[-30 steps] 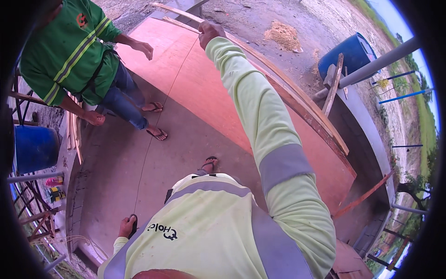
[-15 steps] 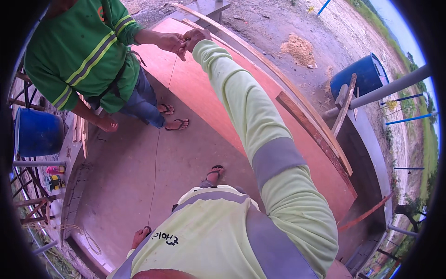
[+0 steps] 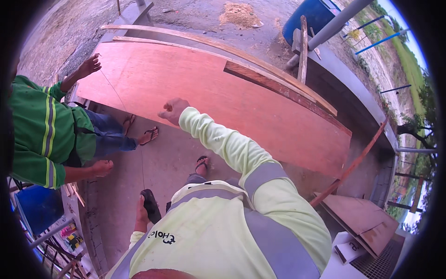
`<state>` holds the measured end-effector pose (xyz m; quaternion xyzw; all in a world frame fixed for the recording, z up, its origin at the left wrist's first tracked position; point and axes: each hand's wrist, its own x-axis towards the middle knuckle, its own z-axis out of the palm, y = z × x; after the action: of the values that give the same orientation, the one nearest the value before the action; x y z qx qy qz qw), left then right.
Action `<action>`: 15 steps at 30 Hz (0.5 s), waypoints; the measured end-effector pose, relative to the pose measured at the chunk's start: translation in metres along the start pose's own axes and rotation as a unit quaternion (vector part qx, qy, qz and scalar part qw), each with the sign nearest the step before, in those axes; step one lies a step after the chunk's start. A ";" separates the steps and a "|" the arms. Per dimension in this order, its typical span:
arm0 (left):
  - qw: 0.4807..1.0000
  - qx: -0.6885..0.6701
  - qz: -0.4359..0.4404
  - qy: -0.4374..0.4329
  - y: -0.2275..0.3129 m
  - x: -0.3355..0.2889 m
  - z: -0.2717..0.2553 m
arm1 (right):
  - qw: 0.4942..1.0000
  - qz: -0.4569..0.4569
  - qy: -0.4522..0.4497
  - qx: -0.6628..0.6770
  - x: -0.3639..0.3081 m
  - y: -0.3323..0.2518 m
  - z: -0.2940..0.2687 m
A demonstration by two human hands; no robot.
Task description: The person measures a plywood board with a measuring tape, marks it with a pencil, and uses a hand plane to smooth the edge before drilling a hole in it with a power drill.
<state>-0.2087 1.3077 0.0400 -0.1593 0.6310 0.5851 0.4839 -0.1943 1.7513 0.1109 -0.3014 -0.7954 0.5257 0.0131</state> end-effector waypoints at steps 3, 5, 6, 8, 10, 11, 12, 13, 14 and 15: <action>0.990 -0.073 0.026 -0.116 0.038 0.051 0.089 | 0.981 0.118 -0.150 0.044 -0.097 0.056 0.000; 0.977 -0.098 0.067 -0.176 0.047 0.077 0.158 | 0.976 0.155 -0.122 0.089 -0.154 0.088 -0.003; 0.969 -0.109 0.094 -0.199 0.044 0.085 0.190 | 0.974 0.151 -0.107 0.133 -0.183 0.107 -0.006; 0.949 -0.121 0.107 -0.269 0.034 0.087 0.244 | 0.969 0.174 -0.061 0.164 -0.241 0.150 -0.019; 0.942 -0.117 0.081 -0.303 0.012 0.087 0.296 | 0.940 0.204 0.039 0.272 -0.294 0.196 -0.032; 0.941 -0.142 0.088 -0.294 0.000 0.085 0.318 | 0.947 0.214 0.113 0.209 -0.322 0.220 -0.040; 0.933 -0.126 0.074 -0.328 -0.015 0.083 0.343 | 0.932 0.238 0.153 0.226 -0.350 0.242 -0.051; 0.930 -0.127 0.048 -0.342 -0.031 0.079 0.363 | 0.915 0.261 0.189 0.244 -0.379 0.262 -0.058; 0.929 -0.132 0.024 -0.344 -0.048 0.073 0.379 | 0.898 0.300 0.231 0.225 -0.406 0.280 -0.064; 0.937 -0.118 0.018 -0.328 -0.067 0.064 0.396 | 0.874 0.319 0.270 0.248 -0.434 0.293 -0.065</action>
<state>-0.0200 1.6671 0.0100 -0.0029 0.3662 0.6834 0.6316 0.3192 1.6693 0.0208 -0.6560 -0.4646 0.5798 0.1331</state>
